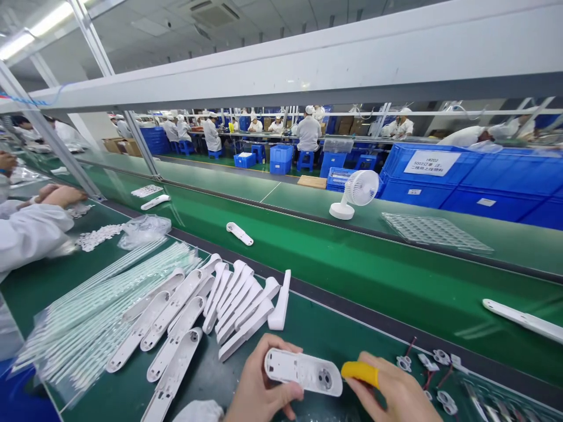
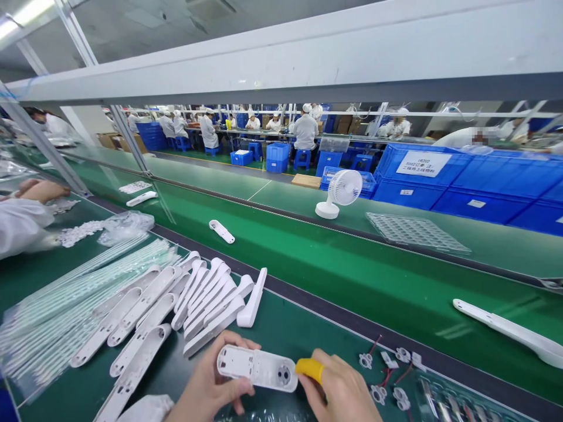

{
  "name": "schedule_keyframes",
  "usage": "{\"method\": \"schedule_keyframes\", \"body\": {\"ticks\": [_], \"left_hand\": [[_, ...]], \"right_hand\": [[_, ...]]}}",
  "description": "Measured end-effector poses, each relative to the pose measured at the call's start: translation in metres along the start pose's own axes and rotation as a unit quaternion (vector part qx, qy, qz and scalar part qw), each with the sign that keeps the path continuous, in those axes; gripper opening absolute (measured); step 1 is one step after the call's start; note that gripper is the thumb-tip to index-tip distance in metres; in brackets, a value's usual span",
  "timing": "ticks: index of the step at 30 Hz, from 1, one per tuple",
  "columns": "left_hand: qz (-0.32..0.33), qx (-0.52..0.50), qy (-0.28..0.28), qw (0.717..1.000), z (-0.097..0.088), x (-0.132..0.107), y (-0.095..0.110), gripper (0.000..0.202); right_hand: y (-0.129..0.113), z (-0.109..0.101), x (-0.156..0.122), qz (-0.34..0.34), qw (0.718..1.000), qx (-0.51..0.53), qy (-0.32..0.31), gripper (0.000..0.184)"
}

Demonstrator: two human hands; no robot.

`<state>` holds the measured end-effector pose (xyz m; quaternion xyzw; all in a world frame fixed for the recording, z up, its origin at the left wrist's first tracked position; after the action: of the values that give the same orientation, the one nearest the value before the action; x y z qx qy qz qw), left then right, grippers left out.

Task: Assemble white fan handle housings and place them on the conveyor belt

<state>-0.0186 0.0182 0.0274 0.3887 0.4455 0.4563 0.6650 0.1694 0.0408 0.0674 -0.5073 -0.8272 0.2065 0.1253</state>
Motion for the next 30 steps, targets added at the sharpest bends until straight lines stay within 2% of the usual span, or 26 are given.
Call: {"method": "schedule_keyframes", "body": {"ticks": [5,8,13,18,22,25,28,30], "left_hand": [[0.029,0.03,0.043,0.998,-0.001,-0.004,-0.026,0.038],[0.032,0.031,0.06,0.997,-0.003,-0.005,-0.034,0.038],[0.025,0.047,0.084,0.995,-0.002,-0.008,-0.031,0.036],[0.034,0.089,0.087,0.992,-0.002,-0.011,-0.031,0.034],[0.056,0.124,0.083,0.987,-0.007,-0.013,-0.035,0.03],[0.071,0.18,0.095,0.977,-0.01,-0.016,-0.035,0.029],[0.089,0.235,0.112,0.961,-0.01,-0.018,-0.032,0.029],[0.098,0.256,0.118,0.954,-0.01,-0.019,-0.032,0.027]], "right_hand": [[0.002,0.036,0.013,0.076,0.985,-0.133,-0.085,0.028],[0.002,0.046,0.016,0.074,0.985,-0.134,-0.073,0.026],[0.005,0.05,0.013,0.048,0.99,-0.105,-0.075,0.026],[0.0,0.046,0.012,0.054,0.983,-0.09,-0.153,0.031],[0.004,0.035,0.012,0.081,0.989,0.019,-0.12,0.034],[0.013,0.027,0.011,0.091,0.99,0.096,-0.059,0.036],[0.016,0.023,0.009,0.067,0.99,0.122,-0.002,0.027],[0.014,0.025,0.008,0.042,0.991,0.126,-0.002,0.018]]}}
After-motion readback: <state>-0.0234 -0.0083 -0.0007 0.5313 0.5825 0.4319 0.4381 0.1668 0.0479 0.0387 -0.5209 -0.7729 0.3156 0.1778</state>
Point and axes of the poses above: each hand's wrist, its own x-axis towards the middle knuckle, its own z-axis out of the palm, y = z × x, the point moved 4 cm from there along x, towards the middle knuckle, and after that the axes turned 1 degree about -z, right-handed, at the moved point
